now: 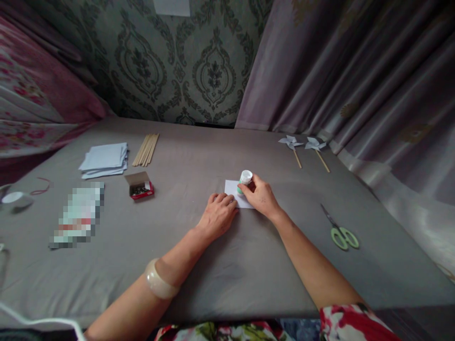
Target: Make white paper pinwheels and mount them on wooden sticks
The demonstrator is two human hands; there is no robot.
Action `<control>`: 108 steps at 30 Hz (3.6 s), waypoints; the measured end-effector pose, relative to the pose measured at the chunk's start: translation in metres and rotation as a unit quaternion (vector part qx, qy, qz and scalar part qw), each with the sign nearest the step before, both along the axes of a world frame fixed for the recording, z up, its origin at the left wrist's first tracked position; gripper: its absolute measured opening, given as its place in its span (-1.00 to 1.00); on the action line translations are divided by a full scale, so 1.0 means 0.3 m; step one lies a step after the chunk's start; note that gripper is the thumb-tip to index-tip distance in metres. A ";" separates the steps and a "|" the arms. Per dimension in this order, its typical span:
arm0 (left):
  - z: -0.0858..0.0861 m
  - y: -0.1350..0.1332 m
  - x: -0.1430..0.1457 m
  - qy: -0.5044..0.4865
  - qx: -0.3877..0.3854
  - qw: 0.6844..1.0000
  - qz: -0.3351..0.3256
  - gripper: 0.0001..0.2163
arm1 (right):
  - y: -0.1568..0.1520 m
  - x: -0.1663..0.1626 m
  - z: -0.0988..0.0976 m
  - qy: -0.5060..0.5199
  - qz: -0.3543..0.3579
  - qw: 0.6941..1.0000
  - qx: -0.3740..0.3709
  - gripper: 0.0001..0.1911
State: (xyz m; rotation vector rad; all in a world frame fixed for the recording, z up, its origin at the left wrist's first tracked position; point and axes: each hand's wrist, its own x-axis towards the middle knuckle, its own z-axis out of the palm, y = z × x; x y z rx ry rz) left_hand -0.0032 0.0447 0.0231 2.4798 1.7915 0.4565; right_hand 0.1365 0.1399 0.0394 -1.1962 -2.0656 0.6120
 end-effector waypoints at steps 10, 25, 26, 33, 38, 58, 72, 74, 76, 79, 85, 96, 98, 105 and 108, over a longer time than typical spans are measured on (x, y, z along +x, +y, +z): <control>-0.038 0.017 -0.023 0.001 0.023 1.000 -0.018 -0.72 | -0.001 -0.004 -0.011 -0.001 0.003 1.000 -0.005 -0.76; -0.047 0.024 -0.029 0.019 0.035 0.999 -0.029 -0.68 | 0.004 0.027 -0.013 -0.045 0.089 0.995 -0.014 -0.79; -0.047 0.024 -0.029 0.021 0.037 0.999 -0.029 -0.68 | 0.005 0.030 -0.010 -0.050 0.089 0.995 -0.016 -0.79; -0.039 0.020 -0.029 0.007 0.023 0.999 -0.024 -0.70 | 0.024 0.044 -0.024 -0.006 0.072 0.997 -0.027 -0.77; -0.044 0.028 -0.037 -0.008 -0.004 1.000 -0.028 -0.69 | 0.043 0.060 -0.045 0.091 0.004 0.995 -0.028 -0.71; -0.052 0.037 -0.045 0.009 -0.006 0.999 -0.045 -0.64 | -0.003 0.001 -0.066 -0.002 0.029 0.999 0.045 -0.77; -0.051 0.035 -0.044 0.014 -0.006 0.999 -0.039 -0.64 | 0.005 0.021 -0.043 -0.035 0.071 0.996 0.031 -0.81; -0.052 0.036 -0.043 0.011 -0.008 0.999 -0.038 -0.64 | 0.005 0.017 -0.054 -0.031 0.058 0.997 0.040 -0.81; -0.050 0.036 -0.042 0.007 -0.009 0.999 -0.038 -0.64 | 0.005 0.013 -0.063 -0.022 0.053 0.997 0.045 -0.80; -0.045 0.036 -0.041 0.005 -0.011 0.999 -0.039 -0.65 | 0.005 0.012 -0.066 -0.009 0.067 0.997 0.041 -0.79; -0.045 0.035 -0.043 -0.002 -0.007 0.999 -0.038 -0.65 | 0.012 0.028 -0.047 -0.024 0.093 0.995 0.011 -0.80; -0.046 0.035 -0.041 -0.001 -0.009 0.999 -0.036 -0.65 | 0.010 0.028 -0.047 -0.017 0.090 0.996 0.018 -0.80; -0.046 0.035 -0.041 0.002 -0.010 0.999 -0.035 -0.65 | 0.012 0.032 -0.043 -0.024 0.084 0.996 0.012 -0.80; -0.047 0.038 -0.036 0.003 -0.010 0.999 -0.032 -0.66 | 0.010 0.018 -0.051 -0.015 0.079 0.996 0.027 -0.80; -0.051 0.038 -0.037 0.004 -0.007 0.999 -0.032 -0.65 | 0.010 0.026 -0.048 -0.025 0.089 0.996 0.018 -0.81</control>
